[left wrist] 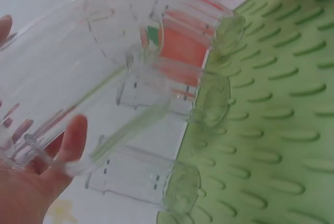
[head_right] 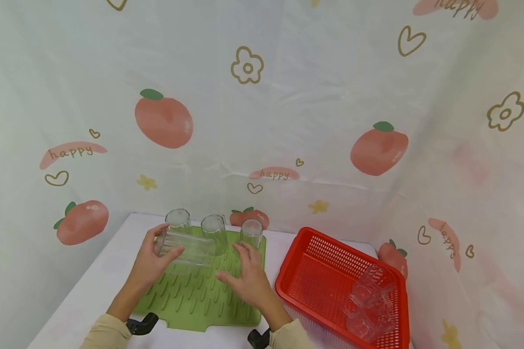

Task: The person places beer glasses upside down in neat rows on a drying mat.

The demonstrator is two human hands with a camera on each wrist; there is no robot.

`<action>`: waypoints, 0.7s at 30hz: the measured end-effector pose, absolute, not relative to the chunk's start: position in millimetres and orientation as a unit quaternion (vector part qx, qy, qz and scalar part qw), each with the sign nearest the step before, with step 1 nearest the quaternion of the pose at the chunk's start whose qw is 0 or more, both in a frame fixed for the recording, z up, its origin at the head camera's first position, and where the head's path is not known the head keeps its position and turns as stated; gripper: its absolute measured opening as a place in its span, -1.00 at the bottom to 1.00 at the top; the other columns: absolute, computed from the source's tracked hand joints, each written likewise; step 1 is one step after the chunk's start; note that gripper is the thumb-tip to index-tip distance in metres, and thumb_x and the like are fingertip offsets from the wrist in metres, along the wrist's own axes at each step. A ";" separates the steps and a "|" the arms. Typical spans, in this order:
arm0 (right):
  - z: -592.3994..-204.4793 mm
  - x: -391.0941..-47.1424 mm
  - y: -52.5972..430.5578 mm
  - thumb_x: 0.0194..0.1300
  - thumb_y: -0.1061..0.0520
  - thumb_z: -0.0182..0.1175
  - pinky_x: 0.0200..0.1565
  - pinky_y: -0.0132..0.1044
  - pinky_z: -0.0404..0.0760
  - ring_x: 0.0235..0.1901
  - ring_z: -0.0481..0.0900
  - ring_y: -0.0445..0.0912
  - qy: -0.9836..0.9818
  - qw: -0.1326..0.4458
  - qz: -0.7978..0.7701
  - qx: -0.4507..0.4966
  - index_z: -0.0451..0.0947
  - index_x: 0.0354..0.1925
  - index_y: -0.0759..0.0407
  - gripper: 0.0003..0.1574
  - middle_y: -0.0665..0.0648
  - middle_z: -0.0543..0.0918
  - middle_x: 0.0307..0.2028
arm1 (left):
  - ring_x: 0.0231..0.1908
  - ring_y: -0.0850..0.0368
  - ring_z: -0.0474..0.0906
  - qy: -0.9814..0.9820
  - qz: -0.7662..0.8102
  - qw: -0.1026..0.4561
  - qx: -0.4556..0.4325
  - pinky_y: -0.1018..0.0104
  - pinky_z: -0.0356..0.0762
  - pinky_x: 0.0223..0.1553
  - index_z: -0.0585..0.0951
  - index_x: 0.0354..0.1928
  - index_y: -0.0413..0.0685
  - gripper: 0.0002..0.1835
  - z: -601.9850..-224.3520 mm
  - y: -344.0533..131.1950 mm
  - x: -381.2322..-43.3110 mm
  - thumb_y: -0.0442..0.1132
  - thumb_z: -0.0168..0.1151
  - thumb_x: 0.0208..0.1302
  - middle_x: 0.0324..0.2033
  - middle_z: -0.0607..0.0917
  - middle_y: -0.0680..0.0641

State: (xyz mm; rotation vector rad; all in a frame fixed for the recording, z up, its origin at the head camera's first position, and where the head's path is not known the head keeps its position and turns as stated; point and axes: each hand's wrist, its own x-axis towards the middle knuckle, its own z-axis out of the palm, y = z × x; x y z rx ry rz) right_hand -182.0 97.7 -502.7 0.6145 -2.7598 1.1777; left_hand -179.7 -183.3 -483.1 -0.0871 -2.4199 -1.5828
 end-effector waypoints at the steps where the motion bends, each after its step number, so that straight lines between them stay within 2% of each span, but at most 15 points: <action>1: -502.5 -181.9 98.4 0.23 -0.41 0.33 0.27 0.34 0.47 0.46 0.20 0.21 -0.904 0.039 0.377 0.198 0.22 0.52 -0.08 0.06 0.18 0.24 0.50 | 0.47 -0.29 0.18 -0.836 -0.531 0.136 -0.029 -0.38 0.25 0.35 0.22 0.51 -0.03 -0.14 -484.4 -184.1 -179.7 -0.03 0.44 0.28 0.40 0.29 -0.24; 6: -498.1 -180.7 102.3 0.20 -0.45 0.33 0.24 0.36 0.48 0.48 0.14 0.24 -0.914 0.036 0.358 0.186 0.19 0.54 -0.07 0.12 0.21 0.16 0.55 | 0.36 -0.26 0.31 -0.854 -0.488 0.176 -0.037 -0.36 0.37 0.23 0.28 0.49 0.01 -0.10 -487.1 -187.3 -178.8 -0.05 0.54 0.17 0.32 0.36 -0.23; 13: -496.3 -180.3 111.6 0.14 -0.49 0.35 0.27 0.33 0.48 0.50 0.14 0.23 -0.936 0.057 0.301 0.172 0.23 0.53 -0.09 0.15 0.22 0.17 0.54 | 0.24 -0.28 0.43 -0.868 -0.460 0.183 -0.039 -0.36 0.50 0.14 0.36 0.45 -0.02 -0.06 -493.0 -192.5 -177.4 -0.04 0.62 0.04 0.31 0.41 -0.22; 21: -491.6 -181.6 126.7 0.09 -0.49 0.39 0.29 0.32 0.48 0.46 0.17 0.30 -0.946 0.091 0.255 0.179 0.23 0.52 -0.05 0.20 0.28 0.20 0.51 | 0.27 -0.32 0.49 -0.911 -0.362 0.188 -0.051 -0.31 0.58 0.10 0.45 0.41 0.01 -0.03 -504.3 -197.5 -179.1 -0.02 0.69 -0.10 0.32 0.43 -0.17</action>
